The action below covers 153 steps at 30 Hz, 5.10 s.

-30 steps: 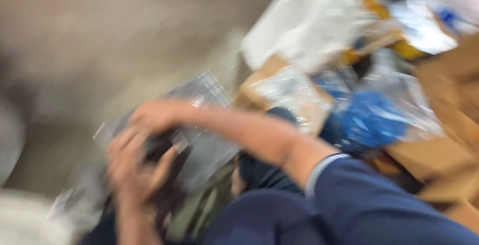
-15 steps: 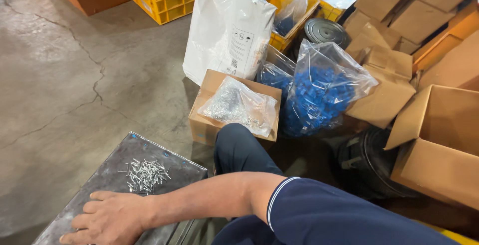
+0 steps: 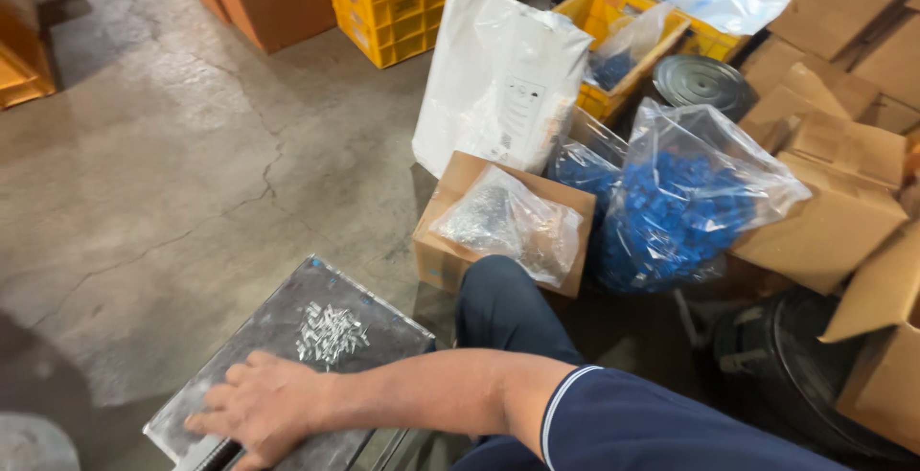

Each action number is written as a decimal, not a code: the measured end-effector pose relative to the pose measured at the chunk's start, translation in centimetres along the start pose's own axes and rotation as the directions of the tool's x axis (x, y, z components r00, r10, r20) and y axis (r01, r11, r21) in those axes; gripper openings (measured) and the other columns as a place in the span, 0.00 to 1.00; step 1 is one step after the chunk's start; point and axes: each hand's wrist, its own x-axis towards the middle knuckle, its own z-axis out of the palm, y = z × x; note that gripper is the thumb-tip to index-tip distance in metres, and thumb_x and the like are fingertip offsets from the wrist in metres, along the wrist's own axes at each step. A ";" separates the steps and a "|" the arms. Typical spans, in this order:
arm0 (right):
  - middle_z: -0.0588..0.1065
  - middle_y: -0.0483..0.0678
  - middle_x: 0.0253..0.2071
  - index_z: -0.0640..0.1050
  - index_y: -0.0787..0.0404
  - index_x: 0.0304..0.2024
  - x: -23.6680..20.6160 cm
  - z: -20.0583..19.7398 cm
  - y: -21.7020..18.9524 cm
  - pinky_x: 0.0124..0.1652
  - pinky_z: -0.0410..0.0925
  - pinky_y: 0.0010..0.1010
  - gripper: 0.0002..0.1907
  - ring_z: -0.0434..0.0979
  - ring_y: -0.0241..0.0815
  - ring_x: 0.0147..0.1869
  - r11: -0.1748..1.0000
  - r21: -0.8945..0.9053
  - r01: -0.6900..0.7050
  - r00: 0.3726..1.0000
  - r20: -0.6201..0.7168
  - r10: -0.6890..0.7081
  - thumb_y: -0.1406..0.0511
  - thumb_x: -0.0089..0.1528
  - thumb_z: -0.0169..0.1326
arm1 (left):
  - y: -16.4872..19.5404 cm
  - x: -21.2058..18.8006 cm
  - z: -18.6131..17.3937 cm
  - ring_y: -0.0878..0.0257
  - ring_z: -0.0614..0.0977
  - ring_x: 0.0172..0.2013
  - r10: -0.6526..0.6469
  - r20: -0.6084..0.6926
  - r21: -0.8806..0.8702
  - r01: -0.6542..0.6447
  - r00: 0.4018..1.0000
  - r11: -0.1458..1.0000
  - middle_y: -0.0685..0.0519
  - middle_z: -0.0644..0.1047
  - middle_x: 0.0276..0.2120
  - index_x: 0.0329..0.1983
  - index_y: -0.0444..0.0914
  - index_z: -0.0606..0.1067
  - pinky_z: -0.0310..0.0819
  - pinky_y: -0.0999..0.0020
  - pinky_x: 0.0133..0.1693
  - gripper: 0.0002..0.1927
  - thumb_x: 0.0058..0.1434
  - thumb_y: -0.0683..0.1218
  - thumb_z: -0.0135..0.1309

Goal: The person sits on the floor and uses a metal press tool to assemble small metal fasteners. They pick up individual pieces, place them into the press, and operate the handle to secure them before moving the finished items aside.

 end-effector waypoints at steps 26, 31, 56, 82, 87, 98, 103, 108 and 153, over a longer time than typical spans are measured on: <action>0.77 0.46 0.48 0.70 0.56 0.68 0.7 3.2 0.4 0.52 0.63 0.47 0.52 0.73 0.51 0.52 0.972 0.098 0.215 0.966 -0.165 -0.197 0.39 0.48 0.68 | 6.7 -3.1 -9.3 0.59 0.81 0.24 -0.243 -0.216 0.341 0.306 0.946 0.889 0.54 0.83 0.29 0.46 0.44 0.76 0.68 0.59 0.25 0.13 0.58 0.40 0.49; 0.77 0.47 0.47 0.68 0.56 0.69 0.4 3.2 0.5 0.53 0.63 0.48 0.52 0.73 0.53 0.53 0.973 0.152 0.174 0.982 -0.100 -0.160 0.41 0.50 0.70 | 4.6 -5.0 -9.5 0.61 0.82 0.26 -0.056 -0.182 0.250 0.101 0.982 0.963 0.51 0.82 0.27 0.40 0.40 0.77 0.77 0.64 0.28 0.08 0.70 0.47 0.50; 0.69 0.48 0.57 0.68 0.59 0.67 -13.1 7.6 4.1 0.44 0.72 0.26 0.39 0.74 0.36 0.47 0.702 0.710 -0.052 0.925 -0.231 0.302 0.62 0.57 0.72 | 1.0 -4.5 -11.4 0.63 0.65 0.27 0.416 0.121 0.850 -0.311 0.901 0.425 0.52 0.67 0.24 0.31 0.33 0.68 0.63 0.63 0.31 0.20 0.77 0.49 0.45; 0.71 0.53 0.67 0.57 0.62 0.75 -3.9 1.5 5.0 0.63 0.65 0.44 0.60 0.65 0.59 0.68 0.966 0.214 0.148 0.985 0.056 -0.163 0.50 0.49 0.73 | -11.4 -13.0 -3.4 0.57 0.83 0.35 -0.629 0.191 -0.006 0.641 0.754 0.767 0.49 0.79 0.34 0.57 0.30 0.73 0.82 0.59 0.41 0.50 0.63 0.79 0.30; 0.70 0.51 0.69 0.60 0.65 0.74 -4.8 1.7 4.4 0.65 0.65 0.43 0.58 0.66 0.57 0.69 0.966 0.194 0.174 0.984 0.010 -0.179 0.52 0.50 0.73 | -11.6 -12.6 -3.9 0.55 0.85 0.37 -0.675 0.156 0.002 0.683 0.721 0.730 0.42 0.82 0.37 0.52 0.29 0.72 0.83 0.59 0.42 0.50 0.61 0.79 0.29; 0.72 0.52 0.66 0.64 0.65 0.71 -7.1 1.5 2.0 0.67 0.64 0.44 0.54 0.66 0.56 0.71 0.958 0.241 0.153 0.988 -0.029 -0.151 0.56 0.48 0.74 | -11.2 -12.3 -4.2 0.55 0.85 0.36 -0.654 0.241 -0.024 0.678 0.717 0.734 0.42 0.81 0.38 0.59 0.32 0.72 0.81 0.62 0.39 0.50 0.61 0.80 0.31; 0.73 0.52 0.66 0.61 0.63 0.72 -8.3 1.6 1.7 0.67 0.65 0.44 0.55 0.66 0.56 0.71 0.944 0.288 0.163 0.987 -0.032 -0.160 0.57 0.49 0.75 | -11.4 -12.3 -4.5 0.56 0.85 0.37 -0.656 0.262 -0.002 0.681 0.707 0.732 0.42 0.81 0.39 0.60 0.30 0.72 0.82 0.62 0.41 0.52 0.61 0.80 0.31; 0.72 0.52 0.67 0.55 0.63 0.75 -10.2 2.6 3.2 0.66 0.66 0.42 0.57 0.67 0.55 0.69 0.908 0.389 0.155 0.988 -0.068 -0.140 0.59 0.52 0.74 | -11.4 -12.4 -4.6 0.55 0.84 0.39 -0.640 0.289 0.006 0.667 0.712 0.745 0.43 0.80 0.41 0.61 0.31 0.71 0.83 0.60 0.44 0.51 0.61 0.79 0.32; 0.79 0.56 0.31 0.80 0.61 0.47 -10.1 6.1 5.6 0.37 0.72 0.44 0.11 0.81 0.57 0.36 0.847 0.426 -0.317 0.933 -0.019 0.359 0.66 0.62 0.59 | -10.3 -15.4 -5.4 0.55 0.85 0.34 -0.620 0.175 0.175 0.596 0.765 0.784 0.44 0.81 0.35 0.40 0.34 0.75 0.84 0.59 0.39 0.10 0.71 0.44 0.46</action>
